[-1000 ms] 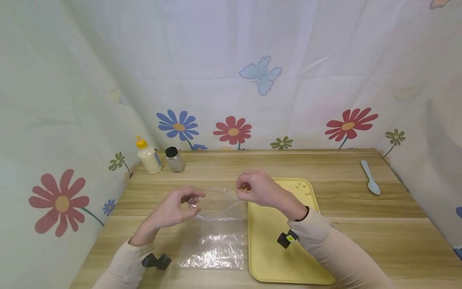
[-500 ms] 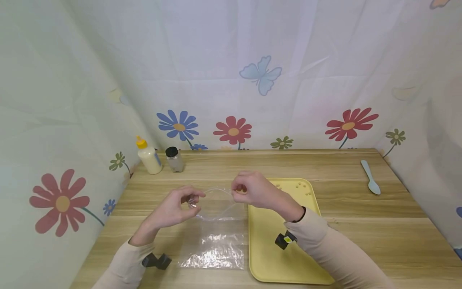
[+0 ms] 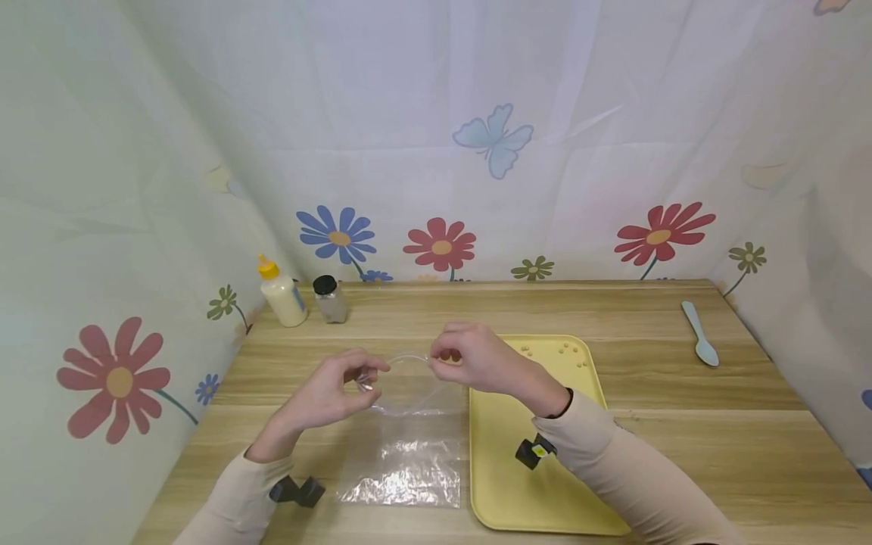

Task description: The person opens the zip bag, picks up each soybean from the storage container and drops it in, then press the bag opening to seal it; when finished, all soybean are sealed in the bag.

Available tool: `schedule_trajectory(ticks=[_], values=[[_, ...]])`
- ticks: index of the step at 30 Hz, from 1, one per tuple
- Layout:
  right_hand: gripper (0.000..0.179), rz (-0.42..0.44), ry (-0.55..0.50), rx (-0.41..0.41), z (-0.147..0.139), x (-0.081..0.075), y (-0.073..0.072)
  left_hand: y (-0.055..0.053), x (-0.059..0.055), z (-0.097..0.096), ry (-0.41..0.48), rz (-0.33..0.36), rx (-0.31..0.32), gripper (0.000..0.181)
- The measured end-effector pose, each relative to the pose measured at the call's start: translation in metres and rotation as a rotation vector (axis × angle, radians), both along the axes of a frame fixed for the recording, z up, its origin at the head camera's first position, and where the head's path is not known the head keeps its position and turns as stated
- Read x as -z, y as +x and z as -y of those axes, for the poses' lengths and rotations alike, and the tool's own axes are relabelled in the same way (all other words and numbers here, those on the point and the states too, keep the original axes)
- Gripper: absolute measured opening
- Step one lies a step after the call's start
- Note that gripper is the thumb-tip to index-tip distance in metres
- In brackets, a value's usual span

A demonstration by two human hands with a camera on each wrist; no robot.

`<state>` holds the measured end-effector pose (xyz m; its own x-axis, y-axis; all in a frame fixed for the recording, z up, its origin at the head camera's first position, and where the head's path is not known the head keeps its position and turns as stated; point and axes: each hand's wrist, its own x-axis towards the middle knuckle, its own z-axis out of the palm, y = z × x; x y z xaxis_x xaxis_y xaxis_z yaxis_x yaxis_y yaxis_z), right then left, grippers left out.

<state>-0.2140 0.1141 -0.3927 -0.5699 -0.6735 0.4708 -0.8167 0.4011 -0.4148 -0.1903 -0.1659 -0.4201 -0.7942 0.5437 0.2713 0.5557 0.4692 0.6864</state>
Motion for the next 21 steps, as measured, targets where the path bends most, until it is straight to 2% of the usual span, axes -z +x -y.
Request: schedule_trajectory(ticks=[9,21], values=[[0.009,0.016,-0.006,-0.015,-0.001,0.002,-0.001,0.0,0.001,0.0,-0.004,0.003,0.003,0.031],[0.007,0.041,-0.015,0.023,-0.013,0.002,0.001,-0.001,0.001,0.001,-0.014,-0.005,0.002,0.032]])
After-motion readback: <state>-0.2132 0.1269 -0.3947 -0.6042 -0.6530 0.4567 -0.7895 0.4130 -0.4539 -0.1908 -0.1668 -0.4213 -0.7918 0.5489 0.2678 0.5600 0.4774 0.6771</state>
